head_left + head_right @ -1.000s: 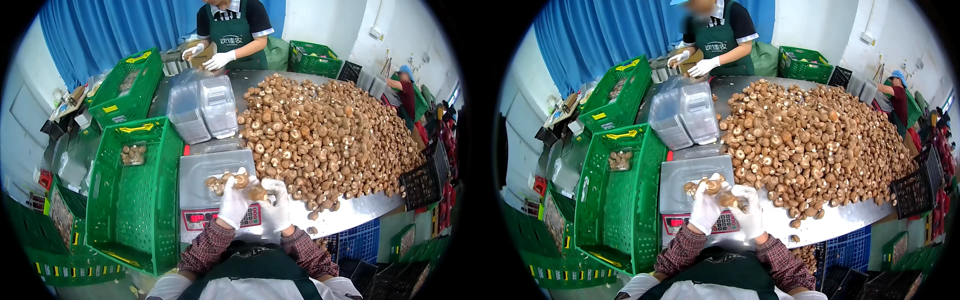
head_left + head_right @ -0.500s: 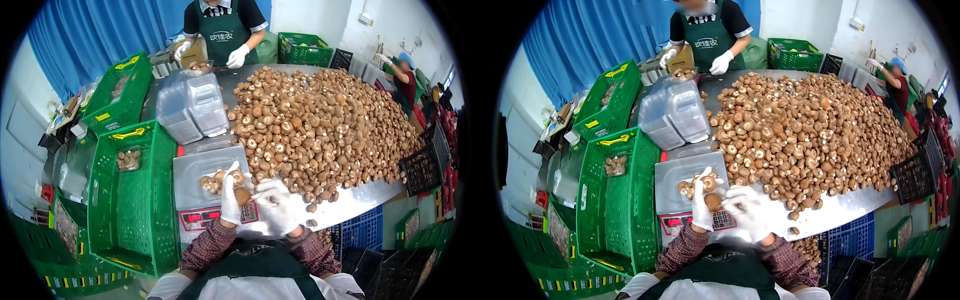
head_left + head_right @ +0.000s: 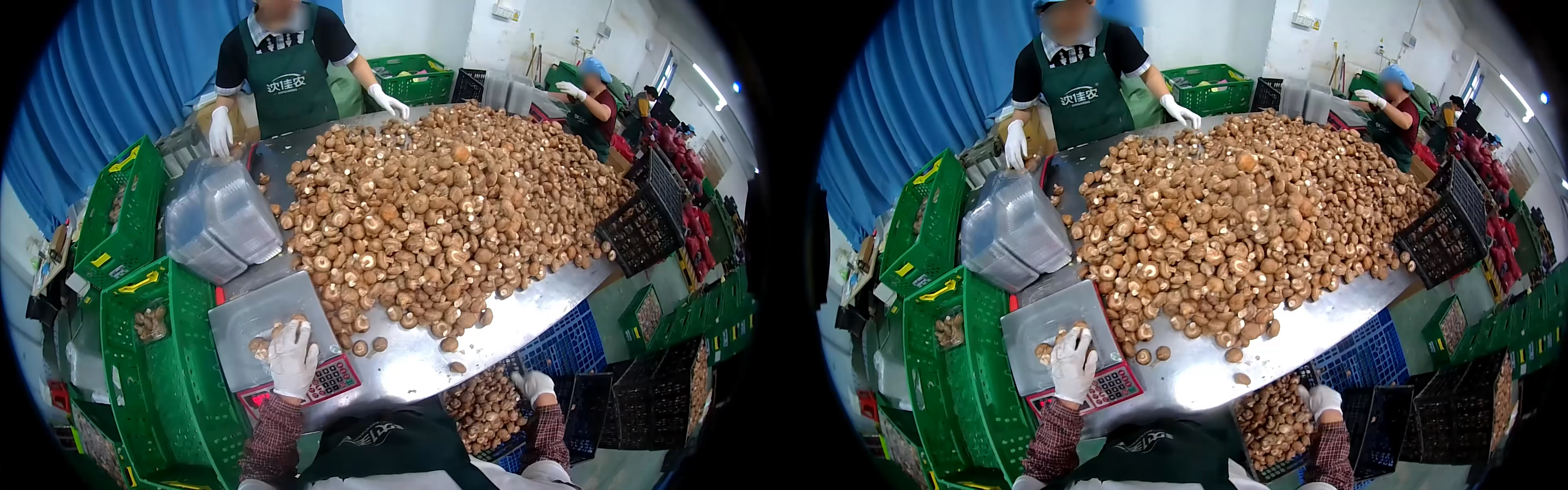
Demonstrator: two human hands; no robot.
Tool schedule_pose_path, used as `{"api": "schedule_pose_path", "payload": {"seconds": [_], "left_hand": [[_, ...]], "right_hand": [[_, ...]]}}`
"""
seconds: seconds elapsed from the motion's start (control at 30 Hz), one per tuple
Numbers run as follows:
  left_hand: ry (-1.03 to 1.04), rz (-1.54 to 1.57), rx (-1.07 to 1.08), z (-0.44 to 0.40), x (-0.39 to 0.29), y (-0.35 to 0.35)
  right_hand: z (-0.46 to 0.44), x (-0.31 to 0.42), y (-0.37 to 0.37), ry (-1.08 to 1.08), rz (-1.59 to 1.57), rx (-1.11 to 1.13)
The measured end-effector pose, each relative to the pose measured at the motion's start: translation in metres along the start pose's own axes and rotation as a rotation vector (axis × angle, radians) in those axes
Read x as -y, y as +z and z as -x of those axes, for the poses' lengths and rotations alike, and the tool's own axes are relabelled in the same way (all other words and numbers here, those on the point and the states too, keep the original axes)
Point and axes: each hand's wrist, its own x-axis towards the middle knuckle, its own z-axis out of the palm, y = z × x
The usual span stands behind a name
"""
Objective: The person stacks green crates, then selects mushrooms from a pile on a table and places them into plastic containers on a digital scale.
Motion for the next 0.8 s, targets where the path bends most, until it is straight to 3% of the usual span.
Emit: {"api": "schedule_pose_path", "payload": {"seconds": [0.1,0.13,0.17,0.23,0.37,0.43,0.63,0.7,0.8], "left_hand": [[-0.079,0.029,0.022,-0.002,-0.008,-0.006],[-0.088,0.023,-0.010,-0.003,-0.014,-0.012],[-0.099,0.017,-0.042,-0.005,-0.020,-0.017],[-0.123,0.041,-0.057,-0.007,-0.031,-0.027],[-0.089,0.123,-0.160,-0.006,-0.043,-0.037],[-0.081,0.210,-0.089,-0.003,-0.055,-0.044],[0.011,0.418,-0.048,-0.002,-0.085,-0.029],[0.041,0.529,0.079,-0.006,-0.099,-0.029],[0.113,0.631,0.166,-0.002,-0.103,0.004]], "right_hand": [[-0.007,0.055,-0.051,-0.434,-0.391,-0.838],[0.000,0.085,-0.083,-0.542,-0.422,-0.974],[-0.011,0.111,-0.104,-0.639,-0.563,-0.978],[-0.021,0.161,-0.149,-0.751,-0.482,-1.045],[-0.058,0.243,-0.194,-0.596,-0.328,-1.059],[-0.073,0.264,-0.201,-0.544,-0.281,-1.051],[-0.092,0.253,-0.194,-0.787,-0.196,-1.272],[-0.093,0.247,-0.198,-0.757,-0.254,-1.113],[-0.096,0.246,-0.198,-0.827,-0.399,-1.161]]}}
